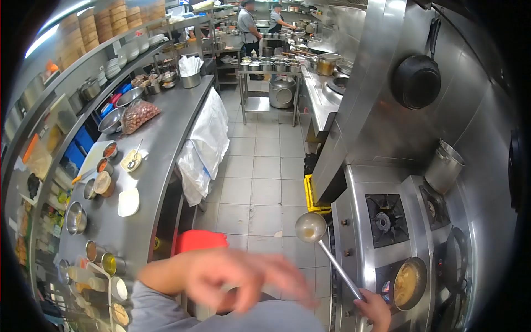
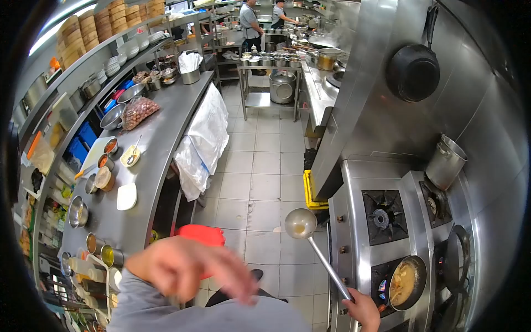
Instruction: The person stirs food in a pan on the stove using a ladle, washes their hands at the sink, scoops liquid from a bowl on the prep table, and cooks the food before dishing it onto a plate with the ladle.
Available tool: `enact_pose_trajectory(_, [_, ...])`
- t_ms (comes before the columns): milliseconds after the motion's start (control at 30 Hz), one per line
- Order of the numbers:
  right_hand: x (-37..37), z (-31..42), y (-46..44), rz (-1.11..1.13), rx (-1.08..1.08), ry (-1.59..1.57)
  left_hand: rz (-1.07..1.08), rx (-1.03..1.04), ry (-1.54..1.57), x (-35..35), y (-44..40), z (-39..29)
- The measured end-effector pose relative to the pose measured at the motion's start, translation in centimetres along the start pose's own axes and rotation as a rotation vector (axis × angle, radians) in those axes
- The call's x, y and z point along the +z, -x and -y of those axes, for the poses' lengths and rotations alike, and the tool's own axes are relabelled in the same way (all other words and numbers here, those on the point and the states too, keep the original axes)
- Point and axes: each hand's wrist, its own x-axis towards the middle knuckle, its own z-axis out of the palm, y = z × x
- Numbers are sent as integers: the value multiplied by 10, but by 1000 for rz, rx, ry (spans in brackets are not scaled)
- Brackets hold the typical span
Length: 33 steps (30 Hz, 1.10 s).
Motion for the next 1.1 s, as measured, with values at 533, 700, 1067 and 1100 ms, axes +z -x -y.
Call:
enact_pose_trajectory(533, [26,24,-45,65,-19,-32,153,-41,30,11,-17,-78])
enact_pose_trajectory(700, [30,42,-29,27,3,-56,126,-58,-32,-3,-15,-87])
enact_pose_trajectory(1067, [62,-4,5,-159,111,-481,-340,-331,29,-97,89,67])
enact_pose_trajectory(1100, [63,-10,13,-177,117,-518,-503,-454,65,-102,109,101])
